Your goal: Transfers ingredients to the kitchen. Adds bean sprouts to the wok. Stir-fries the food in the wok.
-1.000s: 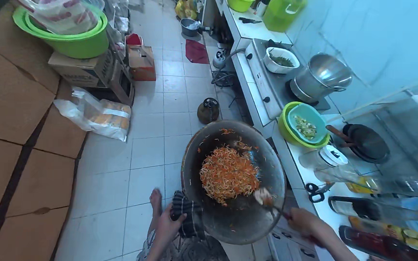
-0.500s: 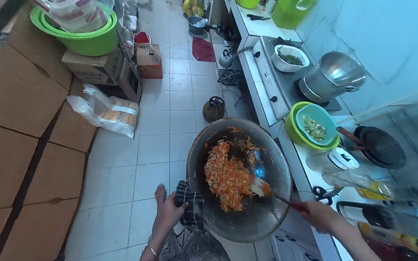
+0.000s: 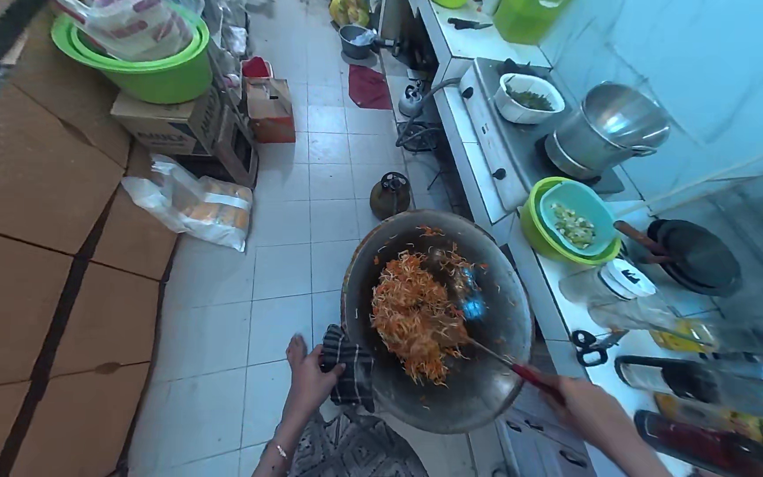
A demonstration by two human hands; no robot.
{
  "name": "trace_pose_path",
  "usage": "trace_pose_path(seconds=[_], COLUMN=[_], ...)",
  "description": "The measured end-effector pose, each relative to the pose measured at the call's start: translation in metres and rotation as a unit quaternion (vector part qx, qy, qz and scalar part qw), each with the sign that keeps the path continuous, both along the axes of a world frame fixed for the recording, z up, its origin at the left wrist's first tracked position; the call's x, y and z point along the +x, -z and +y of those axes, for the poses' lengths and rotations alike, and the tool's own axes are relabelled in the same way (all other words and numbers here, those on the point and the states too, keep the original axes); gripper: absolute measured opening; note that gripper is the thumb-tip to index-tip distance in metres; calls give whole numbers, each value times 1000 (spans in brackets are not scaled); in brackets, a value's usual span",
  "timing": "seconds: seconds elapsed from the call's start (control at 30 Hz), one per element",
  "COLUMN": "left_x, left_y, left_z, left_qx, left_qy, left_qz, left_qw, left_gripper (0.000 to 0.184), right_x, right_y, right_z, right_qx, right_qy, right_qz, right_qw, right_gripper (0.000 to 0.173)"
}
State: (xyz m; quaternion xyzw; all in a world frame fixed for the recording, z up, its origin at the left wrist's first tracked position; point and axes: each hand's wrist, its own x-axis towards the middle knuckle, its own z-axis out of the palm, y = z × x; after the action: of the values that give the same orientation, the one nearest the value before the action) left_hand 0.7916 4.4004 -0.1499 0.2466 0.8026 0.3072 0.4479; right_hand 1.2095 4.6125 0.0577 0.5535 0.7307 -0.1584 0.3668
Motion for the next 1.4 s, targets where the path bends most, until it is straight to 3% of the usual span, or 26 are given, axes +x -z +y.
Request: trace_pose_path(seconds=[0.1, 0.2, 0.3, 0.4, 0.6, 0.73, 0.83, 0.93, 1.0, 1.1, 1.2, 1.3, 1.37, 1.4], left_x=[0, 0, 1, 1, 4, 0, -4, -1, -2, -1, 1, 3, 7, 8], left_y=[-1, -1, 1, -4, -15, -1, 5, 2, 1, 0, -6, -15, -15, -15], left_z=[2, 0, -1, -1, 5, 1, 0, 2, 4, 2, 4, 4, 1, -1], left_qx=[0, -11, -13, -7, -1, -18, -10, -17, -21, -20, -12, -4, 0, 4], left_qy=[8, 12, 13, 19, 3, 22, 14, 19, 28, 30, 22, 17, 13, 8], left_qz=[6, 17, 18, 1, -23, 13, 19, 21, 24, 27, 8, -26, -34, -35], left_qw=[1000, 1000, 1000, 1000, 1000, 1000, 1000, 999, 999, 999, 1000, 1000, 999, 999], left_gripper=[66, 70, 67, 60, 55, 63, 66, 65, 63, 60, 58, 59, 58, 57], right_x=[-7, -65, -119, -135, -86, -56, -34, -18, -29, -76, -151, -204, -208, -203], right_y=[-6, 26, 91, 127, 112, 77, 32, -3, -6, 25, 84, 145, 163, 161], right_z=[26, 22, 6, -18, -90, -75, -30, 10, 15, -12, -38, -39, -35, -37], right_qx=[-157, -269, -216, -62, 178, 110, 64, -115, -235, -300, -215, -87, -46, -41], right_qy=[68, 113, 194, 226, 111, 110, 128, 128, 130, 154, 271, 408, 480, 521], right_qz=[-63, 22, 157, 257, 214, 123, 94, -33, -39, 130, 288, 378, 421, 455], right_qw=[983, 956, 944, 938, 954, 980, 985, 984, 963, 932, 893, 827, 768, 721], right_gripper=[39, 45, 45, 48, 62, 62, 49, 37, 37, 43, 47, 50, 46, 42])
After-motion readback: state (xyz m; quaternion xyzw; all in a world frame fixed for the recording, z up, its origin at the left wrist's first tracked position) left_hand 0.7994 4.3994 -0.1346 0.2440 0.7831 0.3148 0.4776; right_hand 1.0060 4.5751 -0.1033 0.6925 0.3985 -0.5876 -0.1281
